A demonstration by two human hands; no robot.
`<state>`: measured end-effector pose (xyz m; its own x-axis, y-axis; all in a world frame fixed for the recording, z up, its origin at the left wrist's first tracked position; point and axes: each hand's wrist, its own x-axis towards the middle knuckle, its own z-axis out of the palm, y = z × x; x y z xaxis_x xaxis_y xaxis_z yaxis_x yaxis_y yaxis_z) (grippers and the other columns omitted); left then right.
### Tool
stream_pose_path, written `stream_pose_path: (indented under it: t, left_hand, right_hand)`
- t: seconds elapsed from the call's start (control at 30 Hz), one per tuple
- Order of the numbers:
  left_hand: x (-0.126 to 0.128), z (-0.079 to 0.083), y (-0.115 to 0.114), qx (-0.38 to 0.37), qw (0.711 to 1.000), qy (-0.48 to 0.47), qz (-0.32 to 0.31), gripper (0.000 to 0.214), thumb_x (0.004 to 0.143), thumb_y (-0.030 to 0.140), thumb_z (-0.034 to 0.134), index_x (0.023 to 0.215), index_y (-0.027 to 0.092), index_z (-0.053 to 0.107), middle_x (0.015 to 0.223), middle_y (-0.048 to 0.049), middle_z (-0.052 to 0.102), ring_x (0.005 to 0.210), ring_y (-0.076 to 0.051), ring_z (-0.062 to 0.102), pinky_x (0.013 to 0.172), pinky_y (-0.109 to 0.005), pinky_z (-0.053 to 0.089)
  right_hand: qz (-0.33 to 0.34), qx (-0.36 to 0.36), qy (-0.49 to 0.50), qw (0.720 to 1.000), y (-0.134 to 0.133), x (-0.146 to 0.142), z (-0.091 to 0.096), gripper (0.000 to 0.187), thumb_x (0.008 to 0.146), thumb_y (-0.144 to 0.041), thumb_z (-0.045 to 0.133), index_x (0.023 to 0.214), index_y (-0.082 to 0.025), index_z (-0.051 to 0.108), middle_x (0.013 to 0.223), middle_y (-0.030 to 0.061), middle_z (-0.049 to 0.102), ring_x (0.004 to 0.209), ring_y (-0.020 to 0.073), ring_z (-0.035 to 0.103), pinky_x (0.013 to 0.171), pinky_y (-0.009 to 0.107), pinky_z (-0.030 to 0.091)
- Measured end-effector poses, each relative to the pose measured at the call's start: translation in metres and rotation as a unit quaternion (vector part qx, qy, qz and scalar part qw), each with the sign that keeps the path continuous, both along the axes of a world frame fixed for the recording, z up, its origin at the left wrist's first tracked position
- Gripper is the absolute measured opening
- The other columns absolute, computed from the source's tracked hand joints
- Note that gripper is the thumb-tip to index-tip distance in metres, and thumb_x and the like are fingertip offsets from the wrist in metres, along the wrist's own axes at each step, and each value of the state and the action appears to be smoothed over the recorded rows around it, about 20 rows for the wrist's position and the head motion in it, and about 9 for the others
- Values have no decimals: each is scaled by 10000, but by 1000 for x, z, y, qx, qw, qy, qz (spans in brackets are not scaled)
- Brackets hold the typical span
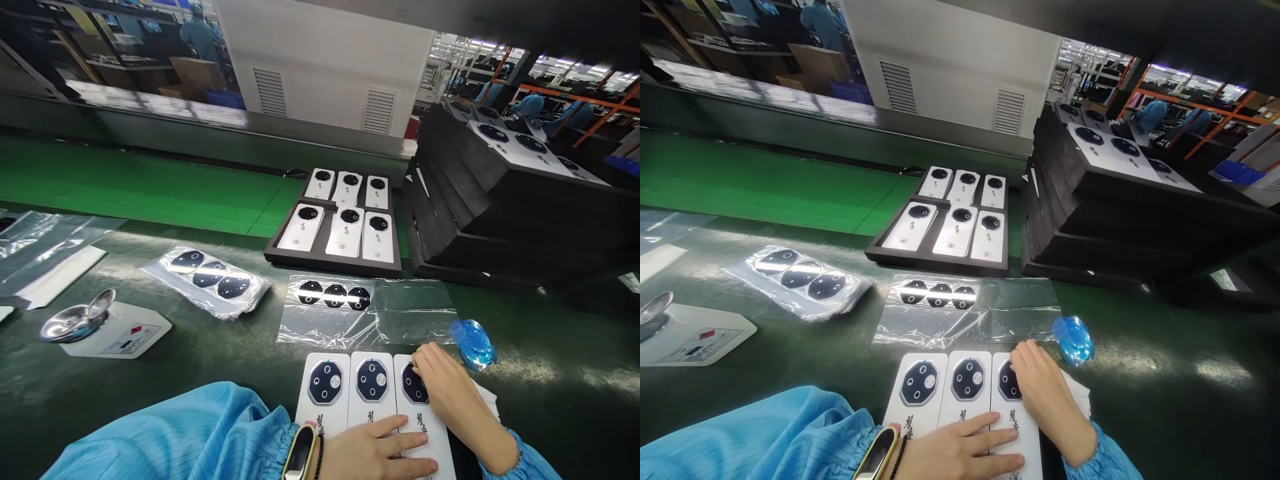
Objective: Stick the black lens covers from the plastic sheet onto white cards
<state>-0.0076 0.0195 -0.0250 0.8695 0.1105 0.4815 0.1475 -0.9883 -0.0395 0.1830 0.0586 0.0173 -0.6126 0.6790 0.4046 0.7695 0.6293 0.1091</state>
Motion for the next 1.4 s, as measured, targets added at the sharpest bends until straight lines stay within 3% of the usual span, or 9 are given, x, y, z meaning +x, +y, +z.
stream_pose_path:
  t: [0.27,0.6,0.83,1.03,1.23,1.4]
  left_hand:
    - [1,-1,-1,-25,1000,10,-8,349,984,276,336,1241,280,572,1272,102,576,1247,-153,476,1026,-293,440]
    - [-6,28,8,-11,994,98,-48,356,954,361,433,1282,257,528,1344,60,518,1260,-182,453,1051,-308,396]
    - [-3,15,2,-20,996,84,-36,332,948,356,436,1246,275,556,1348,70,516,1279,-186,437,1056,-318,388]
    - [-2,11,-1,-20,998,49,-20,335,983,300,341,1207,286,590,1304,97,554,1257,-166,457,1050,-306,390]
    - [-2,11,0,-35,997,57,-25,316,961,346,436,1250,279,544,1316,86,541,1260,-179,450,1072,-317,364]
    - [-4,20,0,-50,996,75,-24,320,992,318,353,1264,284,520,1347,73,514,1279,-177,433,1075,-323,355]
  right_hand:
    - [25,-9,19,999,2,1,5,314,884,0,272,688,-204,410,606,-4,492,529,125,456,487,238,360]
    - [27,-8,44,999,0,2,2,288,869,10,287,714,-209,394,628,-8,510,542,128,471,493,238,361]
    - [19,-4,50,999,-10,2,2,286,900,-28,281,710,-208,396,598,-12,491,520,128,440,480,247,327]
    - [16,-14,49,999,-26,8,-3,265,903,-37,300,742,-204,428,620,-6,506,548,135,448,502,256,329]
    - [7,-96,91,991,-48,20,0,230,933,-107,310,786,-219,447,668,-10,529,571,120,490,513,228,384]
    - [-28,-169,210,963,-59,30,16,223,956,-230,335,753,-244,428,644,-29,520,533,99,508,488,177,430]
